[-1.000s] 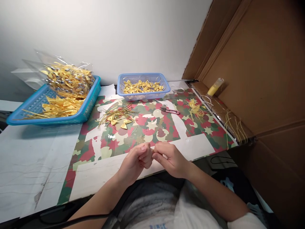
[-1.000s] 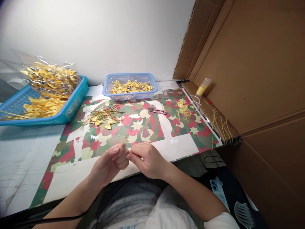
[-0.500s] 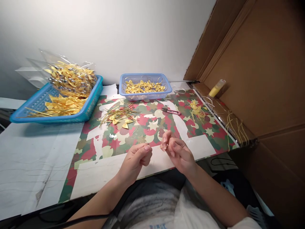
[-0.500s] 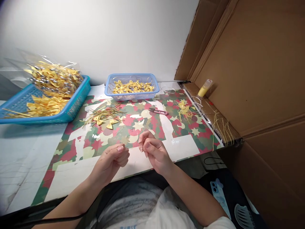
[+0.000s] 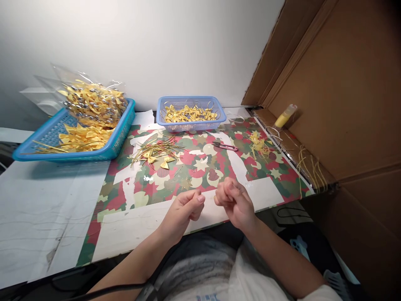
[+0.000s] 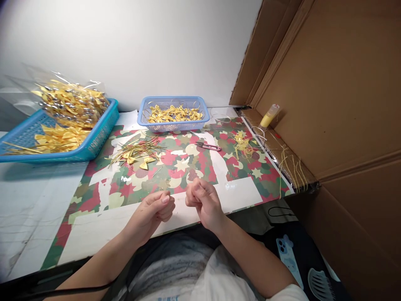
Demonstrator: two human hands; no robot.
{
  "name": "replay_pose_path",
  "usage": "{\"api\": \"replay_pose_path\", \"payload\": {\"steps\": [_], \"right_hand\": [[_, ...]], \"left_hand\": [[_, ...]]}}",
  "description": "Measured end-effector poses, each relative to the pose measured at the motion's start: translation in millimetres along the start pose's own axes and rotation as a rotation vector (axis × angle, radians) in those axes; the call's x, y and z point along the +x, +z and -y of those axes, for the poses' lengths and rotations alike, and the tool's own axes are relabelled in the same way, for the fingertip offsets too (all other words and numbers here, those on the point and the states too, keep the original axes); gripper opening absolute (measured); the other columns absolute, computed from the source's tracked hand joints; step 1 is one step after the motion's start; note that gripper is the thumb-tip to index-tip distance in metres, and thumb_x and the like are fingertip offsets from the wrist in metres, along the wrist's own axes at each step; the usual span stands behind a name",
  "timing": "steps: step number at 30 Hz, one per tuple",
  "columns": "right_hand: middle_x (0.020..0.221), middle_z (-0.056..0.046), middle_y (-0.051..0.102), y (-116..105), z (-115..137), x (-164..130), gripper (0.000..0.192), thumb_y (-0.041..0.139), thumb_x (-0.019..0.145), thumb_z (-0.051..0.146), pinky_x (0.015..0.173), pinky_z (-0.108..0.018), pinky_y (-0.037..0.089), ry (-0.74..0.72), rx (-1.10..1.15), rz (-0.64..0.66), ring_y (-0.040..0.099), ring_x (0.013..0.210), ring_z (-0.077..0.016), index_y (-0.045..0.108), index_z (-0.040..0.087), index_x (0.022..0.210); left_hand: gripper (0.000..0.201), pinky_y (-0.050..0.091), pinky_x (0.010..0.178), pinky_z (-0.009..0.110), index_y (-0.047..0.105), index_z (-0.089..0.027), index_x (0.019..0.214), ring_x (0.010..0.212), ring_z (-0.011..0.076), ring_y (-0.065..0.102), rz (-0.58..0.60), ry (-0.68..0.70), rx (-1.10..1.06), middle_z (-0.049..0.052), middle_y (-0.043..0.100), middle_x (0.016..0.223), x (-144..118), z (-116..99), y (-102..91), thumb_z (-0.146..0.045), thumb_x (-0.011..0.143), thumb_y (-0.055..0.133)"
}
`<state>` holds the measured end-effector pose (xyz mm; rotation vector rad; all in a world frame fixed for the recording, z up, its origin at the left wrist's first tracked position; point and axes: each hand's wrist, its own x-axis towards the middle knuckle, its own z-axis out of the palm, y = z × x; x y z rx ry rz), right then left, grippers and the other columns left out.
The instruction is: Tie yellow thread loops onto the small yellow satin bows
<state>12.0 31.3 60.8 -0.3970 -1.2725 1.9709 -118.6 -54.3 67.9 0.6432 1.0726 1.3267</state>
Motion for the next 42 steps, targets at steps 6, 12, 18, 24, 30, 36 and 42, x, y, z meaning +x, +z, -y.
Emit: {"api": "replay_pose_path", "payload": {"steps": [6, 12, 18, 24, 30, 36, 42], "right_hand": [[0.053, 0.006, 0.025, -5.9, -8.7, -8.0, 0.046, 0.046, 0.097, 0.043, 0.049, -0.026, 0.025, -0.134, -0.387, -0.050, 0.026, 0.049, -0.0086, 0.031, 0.021, 0.060], [0.057, 0.007, 0.033, -6.9, 8.8, -4.4, 0.020, 0.045, 0.095, 0.035, 0.050, -0.024, 0.025, -0.100, -0.680, 0.108, 0.030, 0.050, -0.0092, 0.051, 0.020, 0.084], [0.066, 0.007, 0.034, -8.4, 12.9, -4.0, 0.029, 0.059, 0.075, 0.020, 0.058, -0.023, 0.032, -0.050, -0.919, 0.252, 0.036, 0.060, -0.0102, 0.053, 0.021, 0.104], [0.067, 0.005, 0.038, -6.6, 8.3, -3.3, 0.012, 0.057, 0.085, 0.027, 0.057, -0.023, 0.029, 0.049, -0.973, 0.364, 0.037, 0.059, -0.0099, 0.049, 0.019, 0.083], [0.059, 0.005, 0.034, -6.5, 2.6, -4.1, 0.030, 0.046, 0.093, 0.027, 0.053, -0.024, 0.027, 0.022, -0.666, 0.378, 0.030, 0.055, -0.0088, 0.040, 0.019, 0.066], [0.051, 0.008, 0.028, -9.0, -9.8, -6.8, 0.035, 0.057, 0.089, 0.037, 0.046, -0.022, 0.023, 0.071, -0.063, 0.264, 0.024, 0.045, -0.0060, 0.041, 0.019, 0.063], [0.047, 0.011, 0.021, -0.1, -6.5, -6.1, 0.041, 0.063, 0.083, 0.035, 0.041, -0.017, 0.020, 0.241, 0.306, 0.284, 0.016, 0.038, -0.0022, 0.035, 0.019, 0.058]], "left_hand": [[0.058, 0.014, 0.050, 0.026, 0.029, -0.020, 0.057, 0.052, 0.0088, 0.016, -0.043, 0.078, 0.181, -0.007, 0.020, 0.054, 0.1, 2.5, 1.2, -0.060, 0.082, 0.063], [0.054, 0.016, 0.051, 0.028, 0.031, -0.020, 0.058, 0.054, 0.0100, 0.017, -0.050, 0.121, 0.211, -0.006, 0.020, 0.056, -1.2, -0.9, -0.5, -0.058, 0.085, 0.059], [0.054, 0.018, 0.052, 0.028, 0.033, -0.019, 0.057, 0.055, 0.0103, 0.018, -0.074, 0.179, 0.267, -0.005, 0.022, 0.057, -2.3, -4.2, -0.1, -0.057, 0.085, 0.059], [0.050, 0.019, 0.052, 0.027, 0.035, -0.019, 0.058, 0.055, 0.0107, 0.019, -0.100, 0.178, 0.245, -0.005, 0.022, 0.057, -3.1, -4.3, -2.0, -0.052, 0.085, 0.060], [0.049, 0.019, 0.050, 0.027, 0.030, -0.020, 0.057, 0.054, 0.0108, 0.019, -0.121, 0.154, 0.214, -0.006, 0.021, 0.056, -2.9, -1.7, -6.4, -0.049, 0.087, 0.057], [0.043, 0.020, 0.049, 0.026, 0.028, -0.021, 0.059, 0.053, 0.0099, 0.020, -0.115, 0.189, 0.429, -0.006, 0.022, 0.057, -4.7, -3.2, -5.2, -0.041, 0.091, 0.048], [0.037, 0.018, 0.046, 0.025, 0.021, -0.021, 0.062, 0.051, 0.0089, 0.019, -0.115, 0.456, 0.829, -0.006, 0.019, 0.056, -9.2, -4.0, -0.7, -0.025, 0.094, 0.040]]}}
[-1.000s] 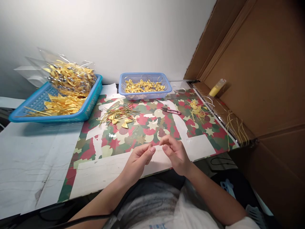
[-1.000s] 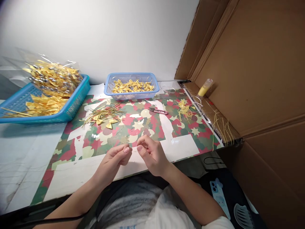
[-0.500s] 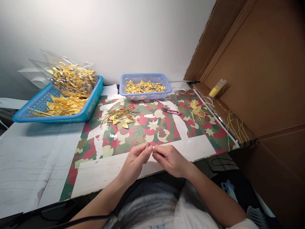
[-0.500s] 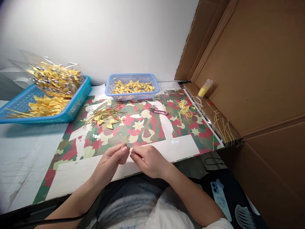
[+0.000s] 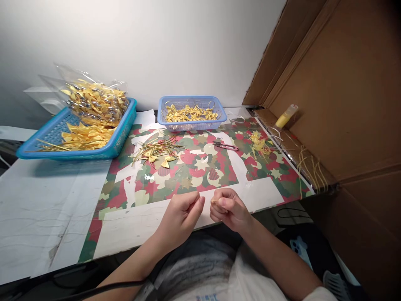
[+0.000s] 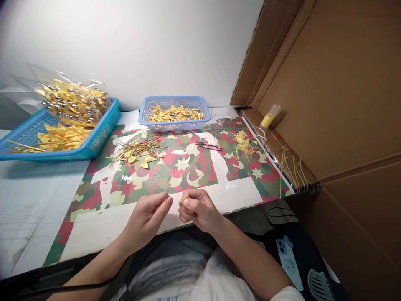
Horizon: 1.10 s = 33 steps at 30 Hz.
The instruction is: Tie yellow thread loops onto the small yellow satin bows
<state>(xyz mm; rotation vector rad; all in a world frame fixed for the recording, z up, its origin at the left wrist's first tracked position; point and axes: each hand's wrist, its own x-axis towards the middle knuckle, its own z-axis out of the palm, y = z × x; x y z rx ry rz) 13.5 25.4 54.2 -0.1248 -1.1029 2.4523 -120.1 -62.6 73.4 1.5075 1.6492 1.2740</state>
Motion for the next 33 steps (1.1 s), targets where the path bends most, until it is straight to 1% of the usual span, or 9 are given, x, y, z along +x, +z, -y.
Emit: {"api": "replay_pose_path", "payload": {"steps": [3, 6, 10, 13, 15, 17, 23, 29, 33], "right_hand": [[0.046, 0.011, 0.018, 1.0, -1.5, 0.0, 0.041, 0.060, 0.083, 0.034, 0.039, -0.017, 0.020, 0.023, 0.017, 0.009, 0.013, 0.036, -0.0024, 0.031, 0.020, 0.057], [0.046, 0.011, 0.016, -2.8, -3.3, 0.6, 0.039, 0.054, 0.083, 0.035, 0.038, -0.019, 0.020, 0.019, -0.092, -0.009, 0.012, 0.036, -0.0038, 0.029, 0.021, 0.057], [0.051, 0.007, 0.032, -11.8, 2.4, -0.2, 0.030, 0.057, 0.083, 0.029, 0.048, -0.023, 0.026, -0.042, -0.297, -0.090, 0.028, 0.046, -0.0073, 0.043, 0.019, 0.059], [0.074, 0.000, 0.052, -17.2, 10.9, -2.7, 0.009, 0.058, 0.083, 0.024, 0.067, -0.027, 0.036, -0.174, -0.640, -0.227, 0.045, 0.069, -0.0123, 0.061, 0.017, 0.079], [0.093, -0.003, 0.056, -17.7, 15.4, -3.6, 0.015, 0.054, 0.085, 0.025, 0.078, -0.030, 0.038, -0.294, -0.879, -0.341, 0.048, 0.081, -0.0148, 0.063, 0.019, 0.097], [0.103, -0.004, 0.056, -14.8, 17.9, -3.0, 0.021, 0.053, 0.086, 0.025, 0.082, -0.031, 0.039, -0.356, -1.002, -0.385, 0.050, 0.089, -0.0163, 0.062, 0.021, 0.104], [0.096, -0.006, 0.067, 2.0, 15.2, 4.4, 0.018, 0.053, 0.088, 0.024, 0.090, -0.034, 0.045, -0.265, -0.965, -0.158, 0.061, 0.097, -0.0196, 0.069, 0.019, 0.093], [0.081, -0.004, 0.067, 8.6, 15.8, 8.9, 0.017, 0.053, 0.089, 0.023, 0.079, -0.030, 0.046, -0.190, -0.952, -0.155, 0.061, 0.080, -0.0158, 0.066, 0.017, 0.079], [0.075, -0.002, 0.063, 11.3, 20.0, 10.4, 0.014, 0.053, 0.086, 0.021, 0.074, -0.029, 0.044, -0.210, -1.016, -0.107, 0.056, 0.074, -0.0145, 0.062, 0.017, 0.075]], "left_hand": [[0.036, 0.019, 0.045, 0.025, 0.020, -0.021, 0.063, 0.049, 0.0085, 0.019, -0.025, 0.082, 0.088, -0.006, 0.019, 0.055, -1.6, 0.7, -1.2, -0.020, 0.094, 0.040], [0.037, 0.019, 0.045, 0.025, 0.021, -0.021, 0.063, 0.049, 0.0086, 0.019, -0.057, 0.091, 0.071, -0.006, 0.019, 0.055, -2.2, 2.3, -4.3, -0.019, 0.094, 0.040], [0.039, 0.021, 0.046, 0.026, 0.023, -0.021, 0.062, 0.050, 0.0098, 0.021, -0.058, 0.020, -0.112, -0.005, 0.020, 0.057, -1.6, 3.9, -9.0, -0.024, 0.095, 0.041], [0.038, 0.026, 0.051, 0.026, 0.028, -0.020, 0.061, 0.054, 0.0112, 0.029, -0.060, 0.018, -0.255, -0.004, 0.029, 0.059, -0.2, 4.0, -11.4, -0.028, 0.096, 0.043], [0.038, 0.030, 0.056, 0.026, 0.032, -0.019, 0.061, 0.058, 0.0121, 0.037, -0.068, 0.031, -0.302, -0.002, 0.039, 0.061, 1.3, 4.1, -12.4, -0.028, 0.095, 0.045], [0.038, 0.032, 0.060, 0.027, 0.034, -0.019, 0.060, 0.062, 0.0128, 0.042, -0.069, 0.016, -0.339, 0.000, 0.047, 0.065, 2.7, 4.8, -12.8, -0.027, 0.095, 0.047], [0.041, 0.031, 0.060, 0.028, 0.035, -0.018, 0.058, 0.063, 0.0129, 0.040, -0.056, -0.050, -0.563, 0.000, 0.048, 0.065, 4.3, 10.6, -9.7, -0.031, 0.091, 0.055], [0.047, 0.026, 0.055, 0.026, 0.030, -0.017, 0.055, 0.058, 0.0108, 0.033, -0.051, -0.203, -0.792, -0.002, 0.040, 0.061, 5.0, 8.7, -6.6, -0.032, 0.083, 0.065], [0.046, 0.026, 0.054, 0.025, 0.033, -0.017, 0.054, 0.056, 0.0103, 0.033, -0.042, -0.259, -0.846, -0.003, 0.041, 0.059, 6.0, 5.4, -5.4, -0.034, 0.081, 0.067]]}}
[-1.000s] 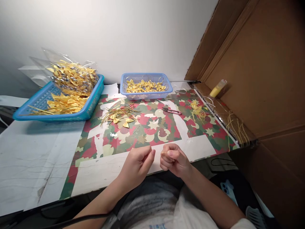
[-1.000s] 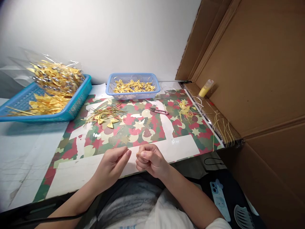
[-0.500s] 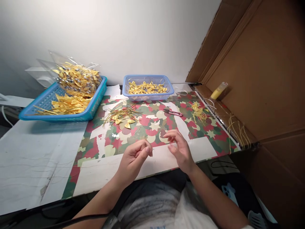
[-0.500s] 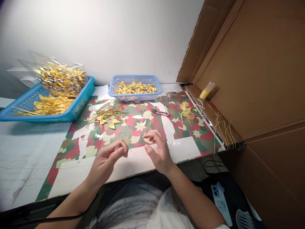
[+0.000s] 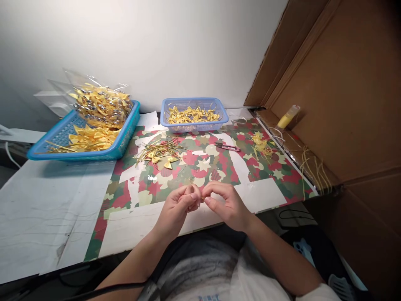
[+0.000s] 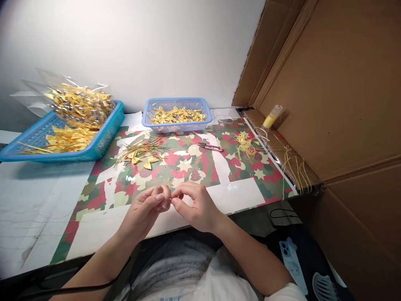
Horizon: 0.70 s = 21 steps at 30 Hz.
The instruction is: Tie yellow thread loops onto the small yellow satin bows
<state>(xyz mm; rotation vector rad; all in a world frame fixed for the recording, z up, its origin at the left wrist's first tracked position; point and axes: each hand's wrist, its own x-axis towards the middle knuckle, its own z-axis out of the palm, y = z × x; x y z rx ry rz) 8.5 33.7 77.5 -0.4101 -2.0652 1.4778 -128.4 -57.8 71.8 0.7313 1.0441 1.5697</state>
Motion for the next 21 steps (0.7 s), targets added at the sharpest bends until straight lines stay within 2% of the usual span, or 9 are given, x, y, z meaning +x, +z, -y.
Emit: {"api": "replay_pose_path", "payload": {"steps": [7, 13, 21], "right_hand": [[0.069, -0.002, 0.063, 0.7, -0.1, 3.5, 0.019, 0.051, 0.086, 0.018, 0.068, -0.029, 0.043, -0.083, -0.074, -0.002, 0.056, 0.067, -0.0136, 0.060, 0.018, 0.070], [0.062, 0.000, 0.062, 1.6, 1.6, 3.4, 0.017, 0.051, 0.079, 0.015, 0.069, -0.030, 0.044, -0.100, -0.094, -0.039, 0.054, 0.062, -0.0133, 0.057, 0.019, 0.063], [0.056, 0.001, 0.058, 2.8, 2.5, 2.7, 0.018, 0.051, 0.073, 0.013, 0.066, -0.029, 0.044, -0.078, -0.014, -0.091, 0.051, 0.058, -0.0126, 0.053, 0.020, 0.057]], "left_hand": [[0.046, 0.025, 0.052, 0.024, 0.032, -0.017, 0.054, 0.055, 0.0091, 0.032, -0.021, -0.033, -0.008, -0.003, 0.042, 0.059, -0.6, -1.4, 1.1, -0.033, 0.080, 0.066], [0.045, 0.027, 0.054, 0.024, 0.030, -0.018, 0.054, 0.054, 0.0095, 0.034, -0.046, -0.058, 0.008, -0.003, 0.042, 0.054, 0.3, -0.4, -0.3, -0.030, 0.079, 0.065], [0.051, 0.024, 0.052, 0.025, 0.027, -0.018, 0.054, 0.052, 0.0084, 0.031, -0.062, 0.046, 0.059, -0.004, 0.039, 0.054, 1.1, 1.8, 0.6, -0.036, 0.081, 0.068]]}}
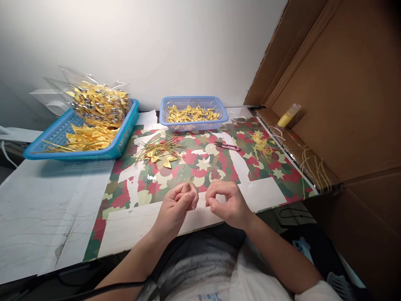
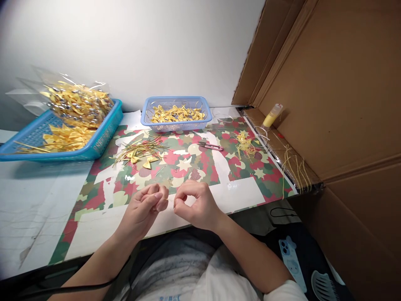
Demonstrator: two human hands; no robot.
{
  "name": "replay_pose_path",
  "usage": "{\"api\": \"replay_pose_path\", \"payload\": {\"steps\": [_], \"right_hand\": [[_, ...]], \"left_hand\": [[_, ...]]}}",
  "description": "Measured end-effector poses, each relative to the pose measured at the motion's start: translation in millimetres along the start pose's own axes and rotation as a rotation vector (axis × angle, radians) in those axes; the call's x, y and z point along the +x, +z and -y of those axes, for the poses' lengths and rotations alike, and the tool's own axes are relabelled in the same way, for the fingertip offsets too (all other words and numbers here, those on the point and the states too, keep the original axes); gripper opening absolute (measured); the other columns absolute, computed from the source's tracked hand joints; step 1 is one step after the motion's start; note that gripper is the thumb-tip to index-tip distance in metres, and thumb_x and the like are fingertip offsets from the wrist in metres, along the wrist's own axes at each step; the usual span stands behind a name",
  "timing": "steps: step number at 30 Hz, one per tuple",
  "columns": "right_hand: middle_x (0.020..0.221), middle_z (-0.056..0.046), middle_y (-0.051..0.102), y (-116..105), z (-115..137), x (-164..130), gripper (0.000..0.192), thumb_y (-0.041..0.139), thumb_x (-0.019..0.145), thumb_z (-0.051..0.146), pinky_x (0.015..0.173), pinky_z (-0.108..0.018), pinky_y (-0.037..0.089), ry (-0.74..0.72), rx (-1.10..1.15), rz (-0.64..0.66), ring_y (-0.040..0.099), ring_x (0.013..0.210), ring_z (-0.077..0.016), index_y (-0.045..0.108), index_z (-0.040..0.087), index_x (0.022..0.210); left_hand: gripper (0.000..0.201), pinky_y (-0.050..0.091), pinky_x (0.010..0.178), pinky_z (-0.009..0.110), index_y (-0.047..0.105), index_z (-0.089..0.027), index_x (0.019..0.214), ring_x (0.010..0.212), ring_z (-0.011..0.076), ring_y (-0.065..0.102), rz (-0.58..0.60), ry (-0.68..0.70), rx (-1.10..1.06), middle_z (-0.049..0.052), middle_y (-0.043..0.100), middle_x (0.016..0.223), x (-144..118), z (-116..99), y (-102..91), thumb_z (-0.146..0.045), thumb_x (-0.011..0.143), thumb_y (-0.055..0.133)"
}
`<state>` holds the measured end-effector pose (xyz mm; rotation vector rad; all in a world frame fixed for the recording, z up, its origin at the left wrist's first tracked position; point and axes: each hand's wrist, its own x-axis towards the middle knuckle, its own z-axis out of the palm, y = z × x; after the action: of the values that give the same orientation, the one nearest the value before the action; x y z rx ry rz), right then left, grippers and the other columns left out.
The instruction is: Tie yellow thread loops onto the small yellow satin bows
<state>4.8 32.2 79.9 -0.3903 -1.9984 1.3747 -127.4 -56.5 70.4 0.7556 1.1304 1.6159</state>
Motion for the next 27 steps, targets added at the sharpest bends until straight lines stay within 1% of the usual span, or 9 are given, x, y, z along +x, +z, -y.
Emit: {"api": "replay_pose_path", "payload": {"steps": [2, 6, 8, 12, 15, 19, 21, 24, 27], "right_hand": [[0.056, 0.001, 0.058, 0.2, 0.0, -0.9, 0.018, 0.051, 0.073, 0.012, 0.065, -0.029, 0.044, -0.012, 0.026, -0.017, 0.051, 0.058, -0.0121, 0.053, 0.020, 0.056], [0.057, 0.001, 0.059, -2.3, -2.5, -3.2, 0.019, 0.050, 0.073, 0.010, 0.063, -0.028, 0.044, -0.060, 0.070, -0.097, 0.052, 0.058, -0.0122, 0.054, 0.019, 0.056], [0.059, 0.000, 0.061, -4.9, -4.8, -4.0, 0.019, 0.050, 0.075, 0.011, 0.065, -0.030, 0.045, -0.067, 0.070, -0.117, 0.055, 0.060, -0.0133, 0.056, 0.020, 0.059], [0.074, -0.003, 0.064, -7.4, -5.4, -4.2, 0.012, 0.051, 0.078, 0.018, 0.068, -0.032, 0.047, -0.090, -0.026, -0.148, 0.058, 0.072, -0.0170, 0.063, 0.020, 0.077], [0.081, -0.004, 0.065, -3.3, -1.3, -3.2, 0.012, 0.055, 0.076, 0.022, 0.071, -0.033, 0.047, -0.114, -0.113, -0.111, 0.057, 0.077, -0.0181, 0.062, 0.021, 0.086], [0.074, -0.001, 0.064, 6.6, 2.7, -0.2, 0.002, 0.057, 0.075, 0.020, 0.073, -0.034, 0.042, -0.100, -0.215, -0.018, 0.055, 0.072, -0.0163, 0.055, 0.021, 0.077], [0.069, 0.001, 0.062, 9.8, 2.3, 1.7, 0.007, 0.054, 0.077, 0.019, 0.073, -0.034, 0.040, -0.072, -0.217, 0.015, 0.054, 0.068, -0.0151, 0.052, 0.021, 0.071], [0.064, 0.001, 0.061, 10.5, 0.3, 3.9, 0.016, 0.049, 0.079, 0.018, 0.075, -0.033, 0.041, -0.038, -0.120, 0.046, 0.052, 0.065, -0.0141, 0.051, 0.021, 0.064], [0.062, 0.001, 0.059, 8.5, -1.0, 4.5, 0.019, 0.050, 0.080, 0.018, 0.070, -0.030, 0.043, 0.012, 0.022, 0.054, 0.052, 0.064, -0.0140, 0.053, 0.021, 0.061]], "left_hand": [[0.052, 0.025, 0.051, 0.024, 0.027, -0.018, 0.055, 0.052, 0.0082, 0.031, -0.003, 0.018, -0.001, -0.004, 0.039, 0.054, 0.1, -0.7, -0.1, -0.036, 0.081, 0.068], [0.052, 0.024, 0.050, 0.023, 0.026, -0.018, 0.055, 0.051, 0.0080, 0.029, -0.073, 0.067, -0.040, -0.004, 0.038, 0.053, 1.0, -3.1, -2.6, -0.035, 0.080, 0.070], [0.052, 0.024, 0.050, 0.023, 0.027, -0.018, 0.055, 0.051, 0.0085, 0.031, -0.076, 0.075, -0.031, -0.004, 0.038, 0.053, 1.2, -3.8, -4.0, -0.035, 0.081, 0.069], [0.051, 0.026, 0.051, 0.024, 0.028, -0.019, 0.055, 0.052, 0.0093, 0.032, -0.052, 0.060, 0.015, -0.003, 0.040, 0.054, 0.7, -2.2, -4.6, -0.037, 0.082, 0.068], [0.051, 0.028, 0.052, 0.025, 0.029, -0.019, 0.055, 0.053, 0.0098, 0.034, -0.046, 0.087, 0.052, -0.003, 0.040, 0.055, 0.1, -0.6, -3.9, -0.037, 0.083, 0.067], [0.050, 0.034, 0.058, 0.027, 0.030, -0.019, 0.054, 0.055, 0.0111, 0.038, -0.014, 0.155, 0.157, -0.003, 0.041, 0.055, -1.0, -1.5, -3.6, -0.037, 0.087, 0.064], [0.050, 0.035, 0.060, 0.027, 0.030, -0.019, 0.054, 0.056, 0.0116, 0.039, 0.000, 0.179, 0.217, -0.003, 0.042, 0.055, -1.6, -2.7, -3.7, -0.038, 0.088, 0.062], [0.050, 0.032, 0.057, 0.027, 0.029, -0.019, 0.055, 0.055, 0.0113, 0.037, 0.018, 0.186, 0.255, -0.002, 0.042, 0.055, -2.1, -2.8, -4.1, -0.036, 0.089, 0.061], [0.049, 0.030, 0.055, 0.026, 0.028, -0.019, 0.055, 0.055, 0.0110, 0.036, 0.019, 0.172, 0.218, -0.003, 0.041, 0.055, -1.5, -0.8, -4.6, -0.032, 0.089, 0.061]]}}
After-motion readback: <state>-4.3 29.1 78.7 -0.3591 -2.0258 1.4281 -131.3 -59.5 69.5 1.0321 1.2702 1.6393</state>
